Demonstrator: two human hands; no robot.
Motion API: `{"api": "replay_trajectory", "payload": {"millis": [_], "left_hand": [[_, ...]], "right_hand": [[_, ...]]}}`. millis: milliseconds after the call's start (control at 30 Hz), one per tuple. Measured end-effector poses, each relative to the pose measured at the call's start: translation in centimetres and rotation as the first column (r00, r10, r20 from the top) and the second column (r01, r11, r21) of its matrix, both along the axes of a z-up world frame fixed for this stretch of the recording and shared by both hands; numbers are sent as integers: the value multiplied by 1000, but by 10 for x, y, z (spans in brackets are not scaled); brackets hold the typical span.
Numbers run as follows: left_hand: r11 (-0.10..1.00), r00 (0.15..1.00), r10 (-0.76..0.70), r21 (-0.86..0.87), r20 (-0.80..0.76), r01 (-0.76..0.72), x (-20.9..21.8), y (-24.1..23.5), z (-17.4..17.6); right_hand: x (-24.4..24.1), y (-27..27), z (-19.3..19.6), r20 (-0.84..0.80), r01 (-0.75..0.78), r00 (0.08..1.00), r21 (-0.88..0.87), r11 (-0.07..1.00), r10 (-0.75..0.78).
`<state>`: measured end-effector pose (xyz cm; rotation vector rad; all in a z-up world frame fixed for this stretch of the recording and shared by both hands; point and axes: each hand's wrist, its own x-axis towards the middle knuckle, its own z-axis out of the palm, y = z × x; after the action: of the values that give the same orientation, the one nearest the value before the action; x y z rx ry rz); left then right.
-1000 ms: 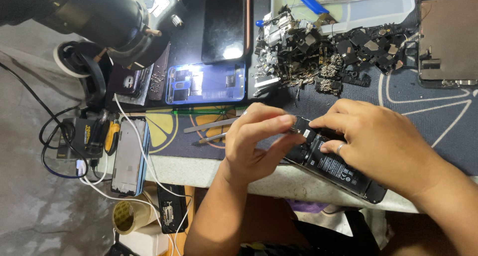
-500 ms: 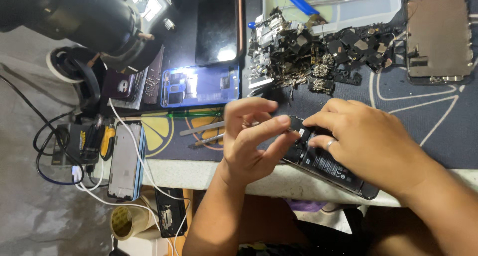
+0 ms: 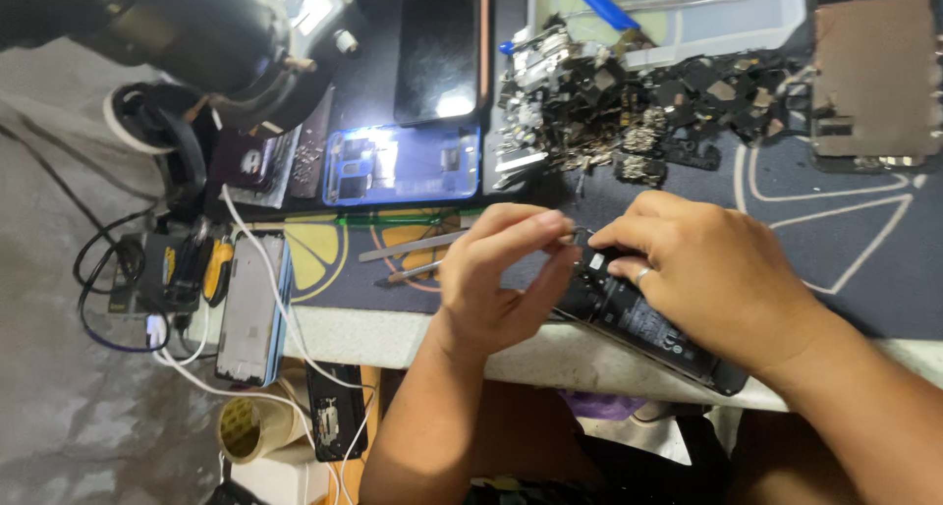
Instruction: The person disassembles a blue smartphone, removes the back cover, and uses a screwdriver to remove screws from the internal frame. The person then handles the battery and internal components while working at a cluttered electronics repair bench.
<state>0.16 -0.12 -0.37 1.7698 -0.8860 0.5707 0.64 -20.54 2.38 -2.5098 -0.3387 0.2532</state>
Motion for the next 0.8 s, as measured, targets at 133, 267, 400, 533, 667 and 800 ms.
{"api": "replay_trajectory", "payload": {"millis": [133,267,400,533,667,800], "left_hand": [[988,998,62,-139,-32,-66,-6,-3,-12],[977,996,79,-196,-29,-83,-8,-2,-19],[964,997,61,-256,-52,-72,-6,-2,-22],[948,995,98,-303,-22,-100,-6,-1,-25],[937,988,141,-315,-56,-152,-3,-1,-26],[932,990,110,-336,-85,-133,-5,-2,-28]], "right_hand": [[0,-2,-1,2,-21,1000,27,999,21],[-1,1,0,-3,-6,1000,91,996,7],[-2,5,1,-7,41,999,139,989,-41],[-2,6,1,162,-8,987,136,991,-14],[-2,2,4,150,17,988,195,981,-47],[-5,4,5,171,3,984,252,968,-47]]}}
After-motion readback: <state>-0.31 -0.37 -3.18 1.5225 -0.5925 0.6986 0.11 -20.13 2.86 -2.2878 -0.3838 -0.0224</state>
